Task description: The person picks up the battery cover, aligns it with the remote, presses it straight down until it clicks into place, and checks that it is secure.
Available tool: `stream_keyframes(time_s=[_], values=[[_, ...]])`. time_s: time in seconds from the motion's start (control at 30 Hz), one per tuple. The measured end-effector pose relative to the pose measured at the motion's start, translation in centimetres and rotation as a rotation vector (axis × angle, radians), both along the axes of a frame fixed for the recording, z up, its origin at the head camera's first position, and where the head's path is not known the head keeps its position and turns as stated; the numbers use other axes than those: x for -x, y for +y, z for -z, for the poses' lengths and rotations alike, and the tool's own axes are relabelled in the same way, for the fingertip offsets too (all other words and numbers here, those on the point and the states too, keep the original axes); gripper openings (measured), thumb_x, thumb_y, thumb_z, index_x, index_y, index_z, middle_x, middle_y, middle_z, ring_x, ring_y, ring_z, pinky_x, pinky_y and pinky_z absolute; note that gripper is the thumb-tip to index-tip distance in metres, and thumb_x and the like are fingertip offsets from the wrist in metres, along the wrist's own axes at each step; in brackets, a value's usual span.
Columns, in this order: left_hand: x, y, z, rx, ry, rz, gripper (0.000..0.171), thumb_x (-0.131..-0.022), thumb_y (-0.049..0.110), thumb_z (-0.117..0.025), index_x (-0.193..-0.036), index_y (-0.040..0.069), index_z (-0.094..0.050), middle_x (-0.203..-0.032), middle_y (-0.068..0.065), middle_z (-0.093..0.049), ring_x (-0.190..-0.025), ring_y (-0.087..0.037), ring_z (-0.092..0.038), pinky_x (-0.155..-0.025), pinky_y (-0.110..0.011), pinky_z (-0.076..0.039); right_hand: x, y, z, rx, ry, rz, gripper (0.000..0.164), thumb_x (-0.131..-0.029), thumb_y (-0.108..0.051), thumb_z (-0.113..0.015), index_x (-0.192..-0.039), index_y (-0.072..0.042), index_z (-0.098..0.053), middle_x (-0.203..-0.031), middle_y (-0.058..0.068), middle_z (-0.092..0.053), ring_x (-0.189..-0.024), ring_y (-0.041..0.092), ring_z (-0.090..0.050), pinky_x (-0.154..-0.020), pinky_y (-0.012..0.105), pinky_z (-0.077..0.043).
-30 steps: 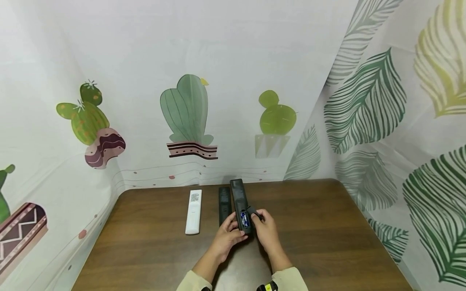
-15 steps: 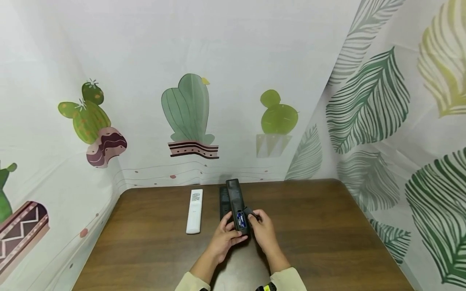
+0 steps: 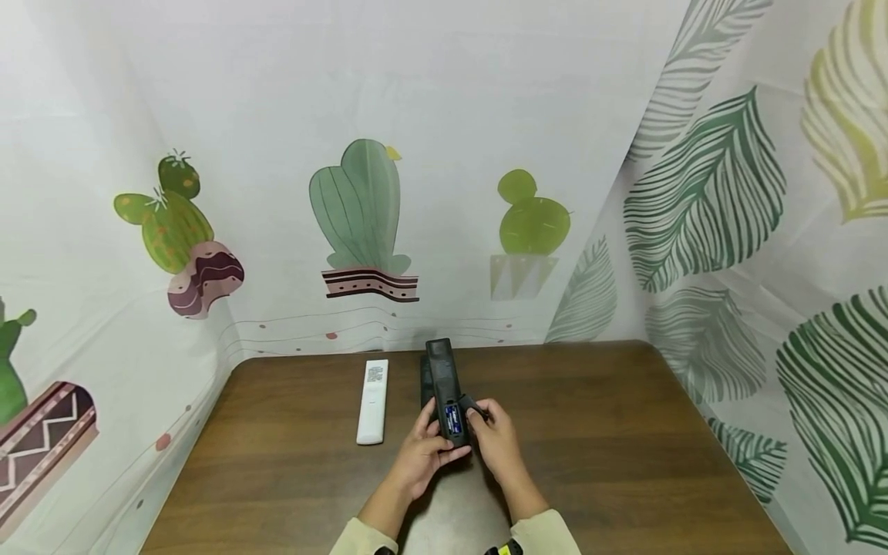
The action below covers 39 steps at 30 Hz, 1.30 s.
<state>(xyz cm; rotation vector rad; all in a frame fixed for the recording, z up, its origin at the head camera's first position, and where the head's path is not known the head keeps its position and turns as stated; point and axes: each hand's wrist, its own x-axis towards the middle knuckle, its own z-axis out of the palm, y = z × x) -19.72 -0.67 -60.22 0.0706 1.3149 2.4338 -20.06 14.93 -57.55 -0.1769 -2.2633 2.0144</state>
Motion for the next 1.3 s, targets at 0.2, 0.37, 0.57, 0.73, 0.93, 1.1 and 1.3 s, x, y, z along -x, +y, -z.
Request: stream_keyframes(time_s=[0.2,0.37,0.57,0.73,0.93,1.1,1.3], values=[[0.0,-0.4,-0.3,-0.036,-0.001,0.021,0.097,-0.084,-0.014,-0.048,-0.164,0.023,-0.008,-0.16,-0.026,-0.031,-0.126,-0.038,-0.058,-0.101,-0.053,-0.054,0.1,-0.3,-0.1,0.033,0.007,-0.004,0.015,-0.099,-0.006,-0.059,-0.105,0.007,-0.063,-0.098,0.019,-0.067,-0.083,0.01,-0.065,-0.077,0.025,-0.058],[0.0,-0.6,-0.6,-0.02,0.003,0.021,0.095,-0.084,-0.014,-0.047,-0.164,0.023,-0.01,-0.158,-0.025,-0.035,-0.123,-0.036,-0.059,-0.101,-0.054,-0.054,0.1,-0.2,0.1,0.059,0.02,-0.017,0.017,-0.1,-0.006,-0.058,-0.108,0.009,-0.061,-0.101,0.023,-0.068,-0.086,0.011,-0.067,-0.082,0.032,-0.061],[0.1,-0.8,-0.6,-0.011,0.016,0.009,0.097,-0.082,-0.014,-0.048,-0.164,0.024,-0.011,-0.159,-0.025,-0.035,-0.129,-0.042,-0.055,-0.1,-0.053,-0.055,0.2,-0.1,0.0,-0.036,-0.014,0.011,0.02,-0.098,-0.01,-0.063,-0.111,0.004,-0.069,-0.111,0.023,-0.07,-0.089,0.011,-0.066,-0.082,0.025,-0.056],[0.2,-1.0,-0.8,0.002,0.036,0.007,0.097,-0.081,-0.012,-0.048,-0.164,0.023,-0.012,-0.159,-0.025,-0.034,-0.128,-0.041,-0.056,-0.098,-0.05,-0.056,0.4,-0.1,-0.2,-0.107,0.006,0.027,0.02,-0.095,-0.008,-0.067,-0.11,0.003,-0.073,-0.116,0.022,-0.069,-0.087,0.004,-0.06,-0.078,0.019,-0.049],[0.2,-1.1,-0.9,0.017,0.024,-0.012,0.096,-0.08,-0.012,-0.048,-0.163,0.022,-0.015,-0.157,-0.024,-0.038,-0.118,-0.034,-0.062,-0.095,-0.049,-0.059,0.3,-0.1,-0.3,-0.134,0.038,-0.007,0.025,-0.093,-0.007,-0.069,-0.117,-0.001,-0.072,-0.106,0.017,-0.072,-0.083,0.004,-0.062,-0.075,0.018,-0.049],[0.2,-1.3,-0.8,0.031,0.025,-0.018,0.095,-0.08,-0.012,-0.048,-0.163,0.022,-0.016,-0.155,-0.022,-0.04,-0.113,-0.029,-0.064,-0.093,-0.048,-0.059,0.6,0.0,-0.2,-0.116,0.066,-0.057,0.037,-0.091,-0.005,-0.07,-0.128,-0.003,-0.067,-0.101,0.016,-0.069,-0.084,0.009,-0.063,-0.074,0.019,-0.051],[0.2,-1.4,-0.8,0.034,0.019,-0.021,0.096,-0.079,-0.012,-0.048,-0.163,0.022,-0.016,-0.154,-0.022,-0.042,-0.111,-0.027,-0.066,-0.091,-0.046,-0.06,0.7,0.4,-0.4,-0.064,0.05,-0.115,0.055,-0.092,0.001,-0.067,-0.143,-0.016,-0.057,-0.101,0.015,-0.064,-0.086,0.01,-0.066,-0.07,0.02,-0.051]])
